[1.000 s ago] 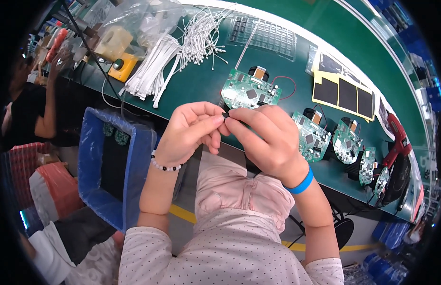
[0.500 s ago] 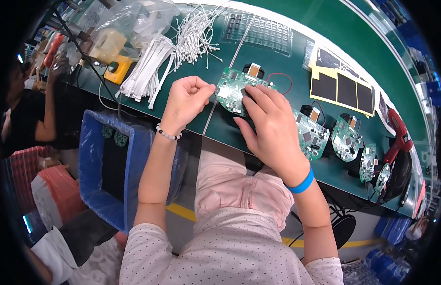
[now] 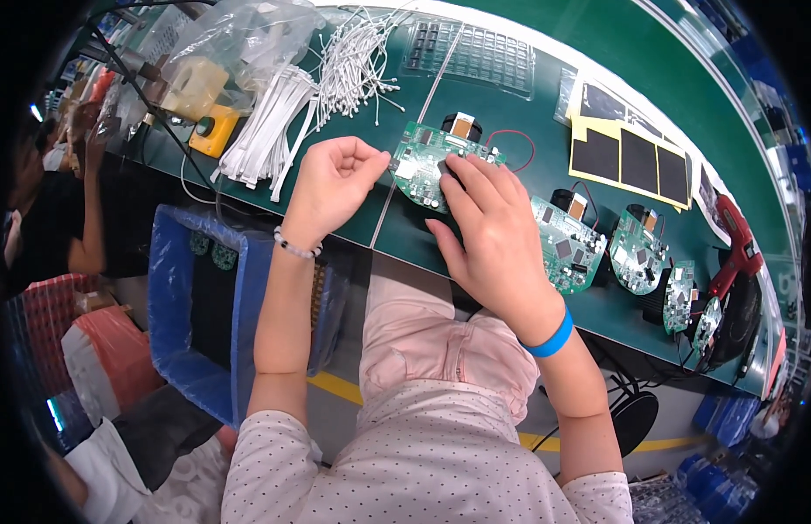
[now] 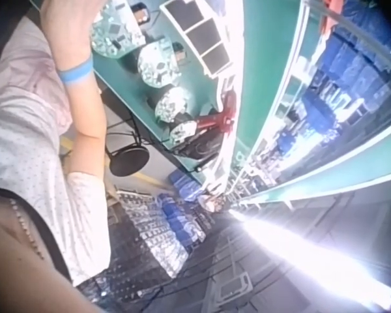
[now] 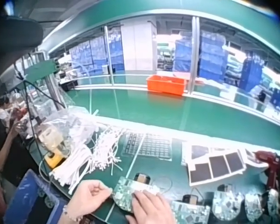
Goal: The person assembles electronic components by connecting wires to circuit boards and mounting the components into an electronic housing, using a hot glue gun to secure them.
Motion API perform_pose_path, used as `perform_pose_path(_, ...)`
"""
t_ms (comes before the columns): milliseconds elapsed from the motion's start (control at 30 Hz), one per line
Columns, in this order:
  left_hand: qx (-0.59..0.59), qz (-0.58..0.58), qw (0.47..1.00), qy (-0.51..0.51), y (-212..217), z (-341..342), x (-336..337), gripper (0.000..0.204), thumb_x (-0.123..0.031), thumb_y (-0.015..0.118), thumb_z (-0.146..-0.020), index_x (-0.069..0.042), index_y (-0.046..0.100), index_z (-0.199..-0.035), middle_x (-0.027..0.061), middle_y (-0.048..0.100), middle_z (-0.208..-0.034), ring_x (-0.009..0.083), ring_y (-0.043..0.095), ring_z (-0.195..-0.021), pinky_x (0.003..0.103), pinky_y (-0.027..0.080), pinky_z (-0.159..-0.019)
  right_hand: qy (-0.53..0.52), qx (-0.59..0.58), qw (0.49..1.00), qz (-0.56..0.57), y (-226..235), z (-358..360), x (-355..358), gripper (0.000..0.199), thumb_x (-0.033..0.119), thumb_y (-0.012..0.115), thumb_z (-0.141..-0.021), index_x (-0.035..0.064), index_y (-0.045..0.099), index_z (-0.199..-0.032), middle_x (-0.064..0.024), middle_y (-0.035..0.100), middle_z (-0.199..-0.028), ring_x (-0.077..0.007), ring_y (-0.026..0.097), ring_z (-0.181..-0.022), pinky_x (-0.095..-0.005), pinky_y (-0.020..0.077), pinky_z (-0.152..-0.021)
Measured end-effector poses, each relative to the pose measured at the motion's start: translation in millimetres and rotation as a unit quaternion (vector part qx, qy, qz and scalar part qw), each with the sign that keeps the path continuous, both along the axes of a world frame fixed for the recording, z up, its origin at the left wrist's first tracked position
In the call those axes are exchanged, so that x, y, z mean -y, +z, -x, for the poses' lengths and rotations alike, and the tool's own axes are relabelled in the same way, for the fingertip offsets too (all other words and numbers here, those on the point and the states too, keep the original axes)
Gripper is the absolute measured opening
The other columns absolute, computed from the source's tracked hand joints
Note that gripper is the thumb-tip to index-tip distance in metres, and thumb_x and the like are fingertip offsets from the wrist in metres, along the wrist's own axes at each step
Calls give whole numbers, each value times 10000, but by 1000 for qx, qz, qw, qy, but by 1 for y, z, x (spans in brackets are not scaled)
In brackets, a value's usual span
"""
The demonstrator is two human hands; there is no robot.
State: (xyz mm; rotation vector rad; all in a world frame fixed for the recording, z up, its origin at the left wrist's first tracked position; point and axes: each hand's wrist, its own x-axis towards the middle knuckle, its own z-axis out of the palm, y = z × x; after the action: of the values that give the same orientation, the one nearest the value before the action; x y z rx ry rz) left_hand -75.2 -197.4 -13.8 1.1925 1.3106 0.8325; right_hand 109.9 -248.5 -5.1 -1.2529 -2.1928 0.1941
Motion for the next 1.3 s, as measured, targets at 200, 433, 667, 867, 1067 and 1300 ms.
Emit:
perform_pose_path(200,-172,-181,968,27,-3,-11,14,124,-76,605,-765,44,617,-795,30,583,-610,15,479,-496,179,365,-447,-4,4,1000,8,1,0,1,401,109,639,-659,-61,526,-1003,-180,496,-1104,-316,448,-1063,-449,338,-912)
perform_pose_path(433,-314,-357,880,18,-1,-22,33,155,-59,619,-733,35,618,-856,76,505,-577,183,483,-445,272,366,-421,-6,5,1000,13,-1,1,3,416,102,638,-659,-68,516,-1018,-183,484,-1118,-321,442,-1070,-460,331,-918)
perform_pose_path(667,-349,-479,805,-7,-13,-16,26,199,-59,646,-707,25,613,-884,62,494,-589,191,494,-469,290,384,-422,2,17,1000,10,-3,3,5,445,84,624,-652,-96,498,-1039,-208,463,-1145,-340,426,-1095,-439,344,-939)
perform_pose_path(867,-358,-528,770,-24,-23,-11,25,238,-48,670,-683,22,610,-903,49,491,-583,164,487,-456,271,378,-404,12,23,1000,-18,-10,7,4,366,28,547,-679,-130,504,-1006,-246,472,-1123,-361,458,-1054,-422,389,-913)
perform_pose_path(1067,-275,-517,811,7,-31,-12,23,241,-12,680,-668,29,622,-899,49,516,-579,142,475,-440,249,371,-397,9,10,1000,-5,-9,7,4,357,6,502,-672,-139,507,-998,-254,478,-1112,-370,459,-1052,-424,395,-911)
perform_pose_path(1300,-156,-498,852,28,-40,-14,18,210,42,662,-677,24,636,-884,53,523,-570,111,451,-431,218,340,-390,6,33,999,-12,-11,9,3,358,3,501,-678,-138,506,-1006,-254,471,-1123,-373,451,-1062,-429,388,-921)
